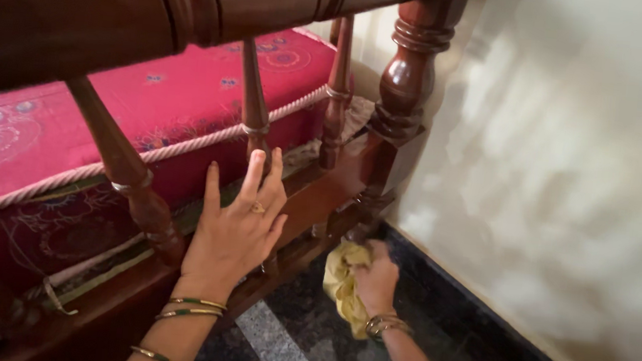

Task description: The person wipes the wooden bed frame with a yellow cloth. They clean the top rail, vertical spindles, and lower frame sections of the bed.

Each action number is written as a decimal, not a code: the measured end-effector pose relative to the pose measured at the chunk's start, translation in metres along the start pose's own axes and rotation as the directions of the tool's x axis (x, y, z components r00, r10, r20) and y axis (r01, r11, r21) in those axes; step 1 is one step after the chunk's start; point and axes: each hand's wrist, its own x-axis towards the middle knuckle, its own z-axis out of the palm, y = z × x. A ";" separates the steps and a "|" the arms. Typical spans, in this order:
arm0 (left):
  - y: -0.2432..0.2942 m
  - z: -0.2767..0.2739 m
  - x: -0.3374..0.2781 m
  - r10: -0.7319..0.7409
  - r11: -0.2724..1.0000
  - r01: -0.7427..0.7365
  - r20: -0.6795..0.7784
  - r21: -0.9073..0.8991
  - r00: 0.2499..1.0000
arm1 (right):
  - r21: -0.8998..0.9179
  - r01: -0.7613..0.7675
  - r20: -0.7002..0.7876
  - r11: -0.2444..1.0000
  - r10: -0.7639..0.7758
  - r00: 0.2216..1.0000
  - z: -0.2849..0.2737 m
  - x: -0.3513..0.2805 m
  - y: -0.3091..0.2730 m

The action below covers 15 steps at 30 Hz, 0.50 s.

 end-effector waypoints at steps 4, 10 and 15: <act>-0.002 0.004 -0.002 0.009 1.000 -0.009 -0.032 0.009 0.999 | 0.147 0.331 -0.443 0.932 -0.237 0.865 0.021 0.009 -0.043; -0.001 0.009 -0.002 0.009 1.000 -0.009 -0.030 -0.008 1.000 | -0.160 0.577 -0.002 0.801 -0.585 0.811 0.046 0.056 -0.037; 0.000 0.013 -0.008 0.018 1.000 -0.017 -0.045 0.021 0.999 | -0.563 0.674 0.455 0.478 -0.501 0.736 0.065 0.093 -0.021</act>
